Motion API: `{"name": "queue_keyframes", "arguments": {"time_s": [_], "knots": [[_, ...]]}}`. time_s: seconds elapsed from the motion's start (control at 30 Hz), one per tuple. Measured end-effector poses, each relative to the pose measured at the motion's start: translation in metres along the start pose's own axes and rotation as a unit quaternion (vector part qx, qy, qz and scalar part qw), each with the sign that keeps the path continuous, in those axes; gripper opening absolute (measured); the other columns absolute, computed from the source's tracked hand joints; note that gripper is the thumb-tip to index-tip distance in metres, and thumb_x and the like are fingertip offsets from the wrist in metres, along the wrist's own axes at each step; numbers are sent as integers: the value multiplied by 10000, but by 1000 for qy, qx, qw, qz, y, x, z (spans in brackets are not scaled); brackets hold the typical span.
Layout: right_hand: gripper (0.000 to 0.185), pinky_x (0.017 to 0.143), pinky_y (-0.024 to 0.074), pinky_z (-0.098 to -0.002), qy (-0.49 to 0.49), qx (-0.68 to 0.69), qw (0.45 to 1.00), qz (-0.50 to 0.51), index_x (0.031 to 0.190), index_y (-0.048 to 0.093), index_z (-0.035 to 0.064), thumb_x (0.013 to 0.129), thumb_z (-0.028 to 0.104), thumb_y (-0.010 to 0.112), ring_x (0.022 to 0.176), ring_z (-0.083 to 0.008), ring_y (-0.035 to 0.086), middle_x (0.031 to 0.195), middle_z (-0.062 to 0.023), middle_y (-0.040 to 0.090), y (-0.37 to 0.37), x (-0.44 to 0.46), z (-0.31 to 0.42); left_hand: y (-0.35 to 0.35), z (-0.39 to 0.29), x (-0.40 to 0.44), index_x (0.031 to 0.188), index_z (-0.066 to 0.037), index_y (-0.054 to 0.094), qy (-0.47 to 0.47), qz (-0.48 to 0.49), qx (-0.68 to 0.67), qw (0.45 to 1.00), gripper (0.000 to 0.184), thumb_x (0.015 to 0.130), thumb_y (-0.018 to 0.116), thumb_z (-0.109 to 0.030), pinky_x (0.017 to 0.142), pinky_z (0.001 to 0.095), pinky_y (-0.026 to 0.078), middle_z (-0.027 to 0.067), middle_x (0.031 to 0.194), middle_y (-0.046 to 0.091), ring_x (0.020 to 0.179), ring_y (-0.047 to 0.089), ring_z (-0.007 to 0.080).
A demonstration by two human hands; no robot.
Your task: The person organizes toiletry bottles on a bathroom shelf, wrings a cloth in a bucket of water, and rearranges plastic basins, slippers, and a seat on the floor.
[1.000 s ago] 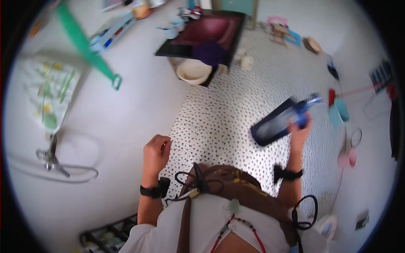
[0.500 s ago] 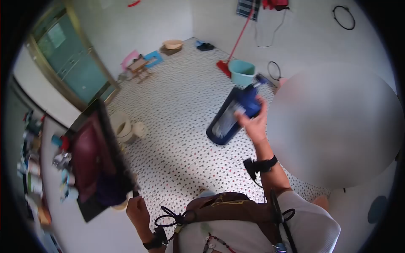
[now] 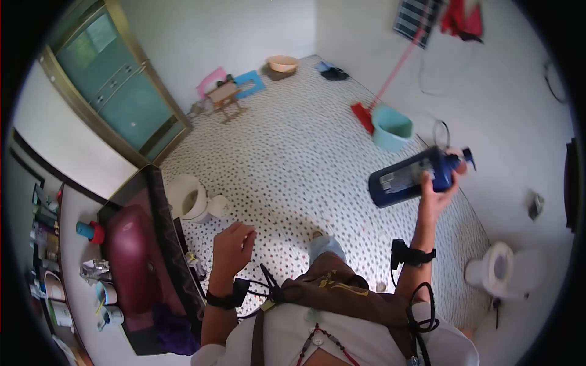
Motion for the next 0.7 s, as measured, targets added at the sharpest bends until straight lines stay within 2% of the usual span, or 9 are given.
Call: {"name": "queue_keyframes", "arguments": {"time_s": [0.07,0.1,0.13,0.2,0.33,0.47,0.53,0.57,0.7], "knots": [[624,685,487,-288,75,80,986,124,1154,391,0,661,100,760,787,-156,544,948,-107,558,55,-8,-39,11,26,32,768,-53,582,1,-12,21,1000,48,740,622,-57,531,362,457,104,692,561,606,570,295],[696,690,489,-286,37,-96,973,209,1171,392,10,614,138,790,796,-153,549,940,-106,561,90,-27,-71,13,35,49,768,-59,586,-34,4,40,999,50,740,624,-73,541,358,460,100,704,565,622,574,293],[746,701,490,-299,185,-28,933,308,1175,414,27,573,216,812,780,-164,558,922,-109,574,121,-63,-109,11,36,69,772,-65,588,-37,-2,39,999,47,745,622,-83,548,360,461,97,719,569,638,576,292],[753,748,481,-314,126,-95,853,498,1170,440,37,559,269,815,790,-188,561,925,-111,580,174,-97,-99,7,42,109,780,-67,589,-47,18,59,997,50,749,620,-91,544,361,461,94,727,572,637,577,291],[667,758,467,-301,-55,8,931,362,1156,432,31,612,148,799,812,-201,545,979,-101,562,303,-10,-86,-18,64,160,805,-57,596,-94,-52,62,992,66,761,621,-99,541,354,462,86,737,581,629,578,280],[602,718,477,-251,56,87,976,193,1183,372,20,702,38,735,869,-164,518,1022,-132,511,407,46,-88,-21,124,169,805,-22,604,-161,-51,71,983,94,741,646,-77,497,298,429,101,678,570,552,561,234],[628,739,486,-289,210,143,892,373,1187,383,18,674,18,744,842,-184,553,1004,-126,542,452,-9,-94,-25,160,186,834,-23,605,-189,-55,59,979,131,724,661,-66,515,292,440,102,695,571,562,560,218],[706,801,469,-306,83,143,869,466,1222,368,17,642,62,769,913,-185,548,1024,-109,536,474,-52,-105,-30,181,199,864,-32,603,-207,-76,55,974,160,726,663,-85,540,303,457,101,740,586,588,577,225],[753,867,439,-312,147,186,732,639,1232,365,12,621,154,782,961,-185,549,1063,-126,549,550,-142,-82,-60,259,250,1079,-42,553,-247,-125,-29,961,439,693,727,-156,679,319,478,124,975,593,830,596,227]]}}
Point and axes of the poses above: each hand's wrist, its own x-axis towards the middle knuckle, its own y-axis out of the palm, z = x × y, the point moved 1 cm from there along x, towards the middle knuckle
